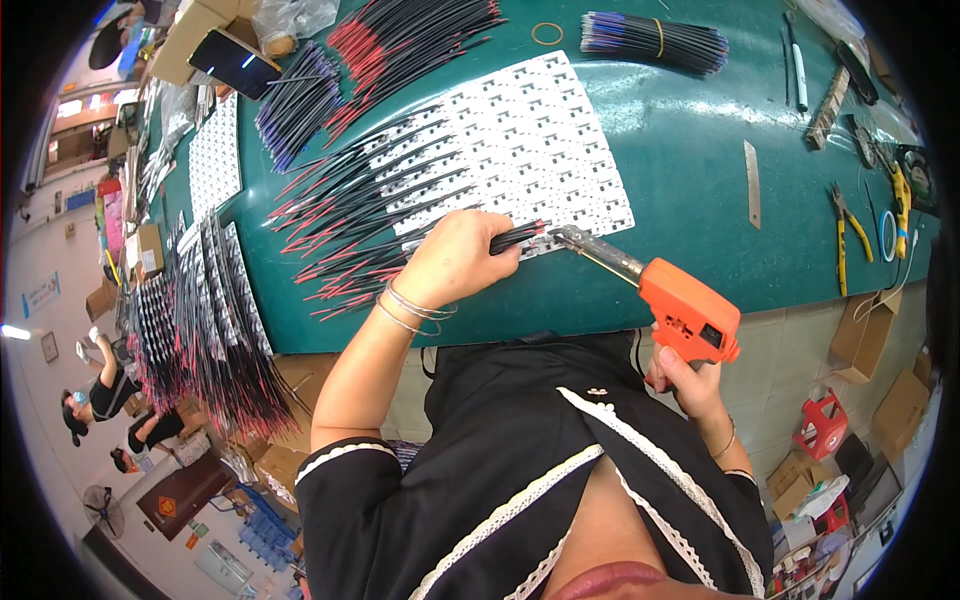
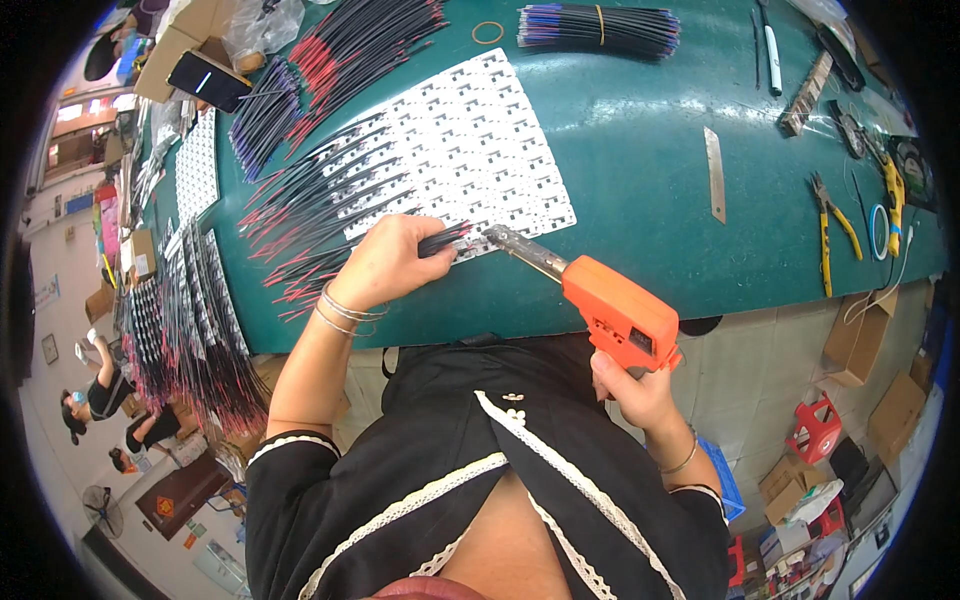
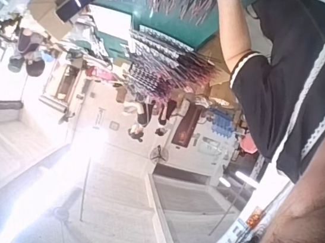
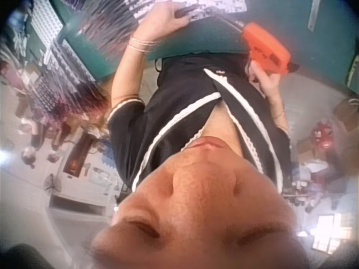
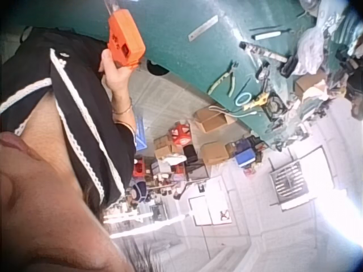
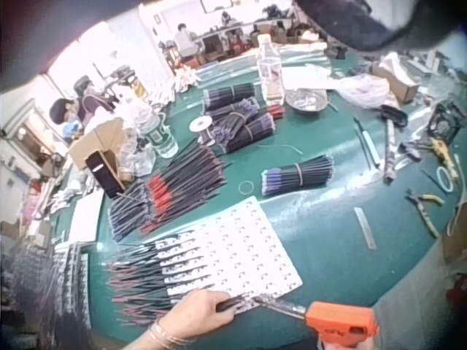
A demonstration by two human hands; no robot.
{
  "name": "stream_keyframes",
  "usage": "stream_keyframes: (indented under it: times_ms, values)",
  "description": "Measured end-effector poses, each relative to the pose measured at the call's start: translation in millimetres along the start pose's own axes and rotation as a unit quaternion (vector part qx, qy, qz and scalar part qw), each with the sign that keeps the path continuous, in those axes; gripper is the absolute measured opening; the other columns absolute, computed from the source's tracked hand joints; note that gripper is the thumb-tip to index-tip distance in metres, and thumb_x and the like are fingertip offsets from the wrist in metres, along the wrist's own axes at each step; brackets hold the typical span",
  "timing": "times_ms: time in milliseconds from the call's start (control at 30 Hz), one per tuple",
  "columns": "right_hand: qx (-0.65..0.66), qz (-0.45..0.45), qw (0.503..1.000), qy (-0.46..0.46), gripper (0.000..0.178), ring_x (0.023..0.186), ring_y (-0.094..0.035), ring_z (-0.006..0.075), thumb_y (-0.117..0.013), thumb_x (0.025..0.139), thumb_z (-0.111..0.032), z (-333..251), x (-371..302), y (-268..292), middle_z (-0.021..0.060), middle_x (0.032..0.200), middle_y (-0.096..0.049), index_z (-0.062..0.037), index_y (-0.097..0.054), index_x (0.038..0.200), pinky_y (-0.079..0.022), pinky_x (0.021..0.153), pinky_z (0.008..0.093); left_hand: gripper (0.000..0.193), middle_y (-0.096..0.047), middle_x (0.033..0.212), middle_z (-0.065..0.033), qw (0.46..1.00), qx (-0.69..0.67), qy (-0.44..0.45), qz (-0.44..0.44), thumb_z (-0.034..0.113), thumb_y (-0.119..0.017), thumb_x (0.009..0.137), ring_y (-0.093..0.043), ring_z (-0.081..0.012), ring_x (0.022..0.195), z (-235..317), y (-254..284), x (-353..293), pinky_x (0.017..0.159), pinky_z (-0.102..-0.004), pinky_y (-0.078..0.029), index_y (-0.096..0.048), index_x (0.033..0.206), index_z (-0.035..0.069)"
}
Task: The person positions wires onto contact points across a circuit board sheet by hand and solders them using a handheld soldering tool.
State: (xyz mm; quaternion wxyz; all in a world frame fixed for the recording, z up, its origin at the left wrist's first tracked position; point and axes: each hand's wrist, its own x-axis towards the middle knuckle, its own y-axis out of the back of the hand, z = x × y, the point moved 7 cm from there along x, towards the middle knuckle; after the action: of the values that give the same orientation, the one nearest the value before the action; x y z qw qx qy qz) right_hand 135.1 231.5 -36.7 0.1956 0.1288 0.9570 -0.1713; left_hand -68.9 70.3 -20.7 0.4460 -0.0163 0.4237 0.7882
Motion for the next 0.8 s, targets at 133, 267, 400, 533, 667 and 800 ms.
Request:
stream_keyframes:
  times_ms: [133, 267, 400, 533, 667, 800]
  values:
    - [-0.003, 0.001, 1.000, -0.006, 0.036, 0.040, -0.042, 0.0100, -0.054, 0.081, -0.015, 0.9, 3.5, 4.3, 0.0047, 0.056, -0.046, 0.0076, -0.044, 0.108, -0.036, 0.041, 0.0238, 0.022, -0.046, 0.055, -0.0181, 1.000, 0.015, -0.007, -0.025, 0.018, -0.060, 0.076, -0.042, -0.0272, 0.048, 1.8, 0.6, -2.1, 0.051, -0.0357, -0.039, -0.054, 0.071, -0.003]
    - [0.006, 0.005, 1.000, -0.006, 0.035, 0.040, -0.042, 0.0097, -0.054, 0.081, -0.014, -3.2, 7.1, 2.7, 0.0043, 0.056, -0.046, 0.0075, -0.044, 0.106, -0.036, 0.040, 0.0236, 0.019, -0.055, 0.071, -0.0210, 0.995, 0.053, -0.068, 0.045, 0.017, -0.055, 0.082, -0.053, -0.0377, 0.067, 8.8, 12.9, -6.1, 0.062, -0.0409, -0.042, -0.053, 0.083, -0.002]
    - [0.009, -0.013, 1.000, 0.015, 0.024, 0.042, -0.045, 0.0087, -0.055, 0.082, -0.014, -7.7, 10.9, -0.2, 0.0032, 0.055, -0.049, 0.0042, -0.048, 0.097, -0.037, 0.039, 0.0211, 0.015, -0.057, 0.076, -0.0195, 0.990, 0.007, -0.040, 0.134, 0.011, -0.053, 0.083, -0.055, -0.0397, 0.072, 4.2, 26.7, -8.5, 0.063, -0.0427, -0.042, -0.048, 0.086, -0.002]
    - [-0.019, -0.028, 0.999, 0.030, 0.033, 0.040, -0.042, 0.0086, -0.052, 0.082, -0.015, -9.3, 13.3, -4.2, 0.0030, 0.053, -0.047, 0.0068, -0.045, 0.106, -0.036, 0.040, 0.0212, 0.014, -0.058, 0.073, -0.0174, 0.992, -0.032, -0.001, 0.124, 0.010, -0.056, 0.080, -0.056, -0.0356, 0.068, -1.8, 24.6, -10.4, 0.060, -0.0382, -0.043, -0.050, 0.087, -0.001]
    - [-0.030, -0.026, 0.999, 0.028, 0.027, 0.041, -0.043, 0.0080, -0.052, 0.082, -0.014, -11.6, 16.1, -9.1, 0.0021, 0.052, -0.047, 0.0052, -0.048, 0.101, -0.036, 0.040, 0.0211, 0.016, -0.057, 0.062, -0.0116, 0.991, -0.045, 0.045, 0.121, 0.014, -0.063, 0.075, -0.052, -0.0172, 0.052, -9.8, 19.1, -10.3, 0.053, -0.0291, -0.042, -0.057, 0.081, 0.000]
    - [-0.046, -0.029, 0.998, 0.037, 0.023, 0.042, -0.044, 0.0078, -0.052, 0.083, -0.013, -11.7, 17.8, -9.8, 0.0015, 0.052, -0.048, 0.0038, -0.048, 0.097, -0.036, 0.040, 0.0213, 0.018, -0.058, 0.063, -0.0116, 0.988, -0.037, 0.049, 0.139, 0.017, -0.066, 0.073, -0.052, -0.0177, 0.051, -10.3, 17.1, -11.1, 0.052, -0.0299, -0.041, -0.060, 0.078, 0.000]
